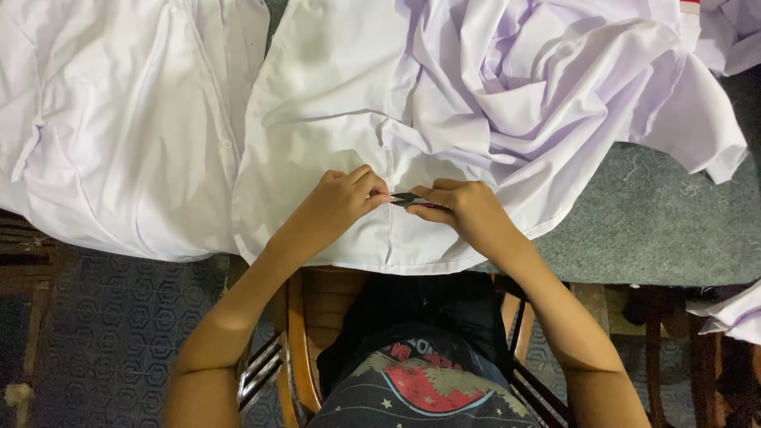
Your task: Trimming loose threads from white shirts using scissors and then folding them neatly on a work table.
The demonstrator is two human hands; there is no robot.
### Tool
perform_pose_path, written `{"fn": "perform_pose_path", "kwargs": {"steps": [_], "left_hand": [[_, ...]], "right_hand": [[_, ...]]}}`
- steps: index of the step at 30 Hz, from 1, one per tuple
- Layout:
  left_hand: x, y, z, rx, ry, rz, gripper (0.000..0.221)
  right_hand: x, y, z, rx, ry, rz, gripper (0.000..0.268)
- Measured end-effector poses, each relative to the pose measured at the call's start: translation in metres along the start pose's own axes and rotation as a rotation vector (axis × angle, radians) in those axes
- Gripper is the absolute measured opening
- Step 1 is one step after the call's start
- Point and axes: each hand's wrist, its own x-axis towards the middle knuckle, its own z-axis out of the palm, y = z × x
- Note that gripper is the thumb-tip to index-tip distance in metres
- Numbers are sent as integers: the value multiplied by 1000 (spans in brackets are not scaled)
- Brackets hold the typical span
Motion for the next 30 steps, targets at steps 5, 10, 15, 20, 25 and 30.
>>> {"fn": "perform_pose_path", "kwargs": {"steps": [5,10,15,20,25,30], "left_hand": [[-1,-3,3,-7,1,5,14],[-4,-5,8,16,14,-5,13],[-3,17,-22,-217,-39,50,19],[-13,19,2,-194,36,251,17],[-23,22,38,294,346,25,53],[-46,79,38,105,-239,-50,87]], "right_hand": [[-4,0,-15,28,11,22,21],[1,-5,-4,34,7,-14,22],[2,-4,0,45,60,-46,16],[-16,-11,-47,65,157,22,18],[-85,63,-56,-8,324,153,31],[-170,152,-55,-431,629,229,31]]}}
